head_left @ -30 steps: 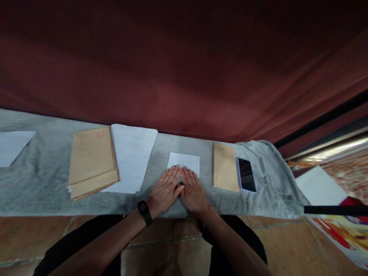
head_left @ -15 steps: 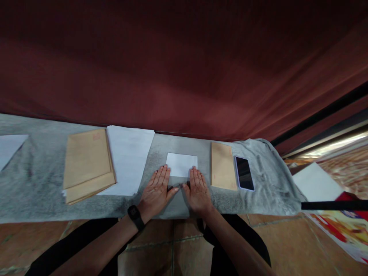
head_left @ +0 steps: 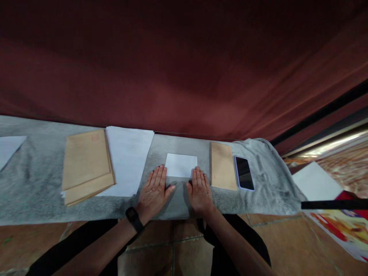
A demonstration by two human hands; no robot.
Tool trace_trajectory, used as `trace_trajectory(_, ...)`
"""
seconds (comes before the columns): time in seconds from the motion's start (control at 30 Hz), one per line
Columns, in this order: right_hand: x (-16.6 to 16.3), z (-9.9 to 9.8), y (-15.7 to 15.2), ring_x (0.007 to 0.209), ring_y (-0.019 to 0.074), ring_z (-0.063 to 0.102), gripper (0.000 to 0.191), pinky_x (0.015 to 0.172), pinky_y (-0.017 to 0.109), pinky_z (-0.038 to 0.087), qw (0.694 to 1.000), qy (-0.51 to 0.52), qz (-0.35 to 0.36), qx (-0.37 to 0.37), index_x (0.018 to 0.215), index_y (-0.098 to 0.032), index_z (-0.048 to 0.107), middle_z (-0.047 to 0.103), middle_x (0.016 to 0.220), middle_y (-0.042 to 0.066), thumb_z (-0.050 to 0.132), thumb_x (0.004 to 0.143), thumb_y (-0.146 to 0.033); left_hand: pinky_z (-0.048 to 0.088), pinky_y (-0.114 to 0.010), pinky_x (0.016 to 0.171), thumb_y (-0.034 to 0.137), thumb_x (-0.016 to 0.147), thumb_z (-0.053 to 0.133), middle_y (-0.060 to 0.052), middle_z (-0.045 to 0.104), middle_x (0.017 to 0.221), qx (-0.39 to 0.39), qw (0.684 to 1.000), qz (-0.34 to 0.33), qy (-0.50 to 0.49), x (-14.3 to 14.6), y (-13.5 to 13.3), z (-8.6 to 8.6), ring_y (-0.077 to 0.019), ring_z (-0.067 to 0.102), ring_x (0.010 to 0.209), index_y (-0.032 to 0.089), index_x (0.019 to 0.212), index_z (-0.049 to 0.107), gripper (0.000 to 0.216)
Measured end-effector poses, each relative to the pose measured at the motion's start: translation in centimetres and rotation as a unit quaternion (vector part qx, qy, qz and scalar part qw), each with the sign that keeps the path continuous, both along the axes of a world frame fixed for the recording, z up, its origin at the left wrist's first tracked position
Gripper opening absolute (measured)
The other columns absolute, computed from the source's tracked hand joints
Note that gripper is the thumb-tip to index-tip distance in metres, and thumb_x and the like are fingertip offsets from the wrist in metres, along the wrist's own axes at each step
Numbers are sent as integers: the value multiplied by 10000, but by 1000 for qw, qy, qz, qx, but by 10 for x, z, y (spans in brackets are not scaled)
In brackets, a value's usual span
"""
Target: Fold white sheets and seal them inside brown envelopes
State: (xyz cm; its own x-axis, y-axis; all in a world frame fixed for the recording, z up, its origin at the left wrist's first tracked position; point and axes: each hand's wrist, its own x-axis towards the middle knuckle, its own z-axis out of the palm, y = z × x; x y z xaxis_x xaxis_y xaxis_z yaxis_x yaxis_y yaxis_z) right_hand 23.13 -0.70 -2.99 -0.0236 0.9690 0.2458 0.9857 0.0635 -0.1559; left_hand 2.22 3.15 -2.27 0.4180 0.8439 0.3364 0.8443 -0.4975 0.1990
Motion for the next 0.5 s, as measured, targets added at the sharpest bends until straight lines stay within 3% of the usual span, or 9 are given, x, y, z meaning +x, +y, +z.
trace_trajectory(0.17,-7,18,15,1553,277,240,592,1253,502,251,998,50,26,-30,1589,-41,289,282,1654,176,241,1084,-345,295,-503,1252,418,1044,326,-183,326,1642,-1,999,-53,-3,13,6,10,-285,279,1539,71,1605,233,666)
trace_trajectory(0.27,-16,26,28,1558,243,226,581,1268,463,237,993,86,54,-55,1574,-56,340,310,1650,142,173,1090,-332,282,-468,1263,357,1047,300,-165,347,1638,-12,996,-93,8,23,16,10,-243,278,1541,73,1596,253,620)
trace_trajectory(0.5,-31,24,52,1537,209,289,572,1274,430,230,989,111,57,-82,1549,-99,411,397,1613,121,170,1097,-355,266,-445,1266,267,1015,248,-173,409,1604,-35,992,-120,33,32,38,0,-219,310,1529,45,1550,354,590)
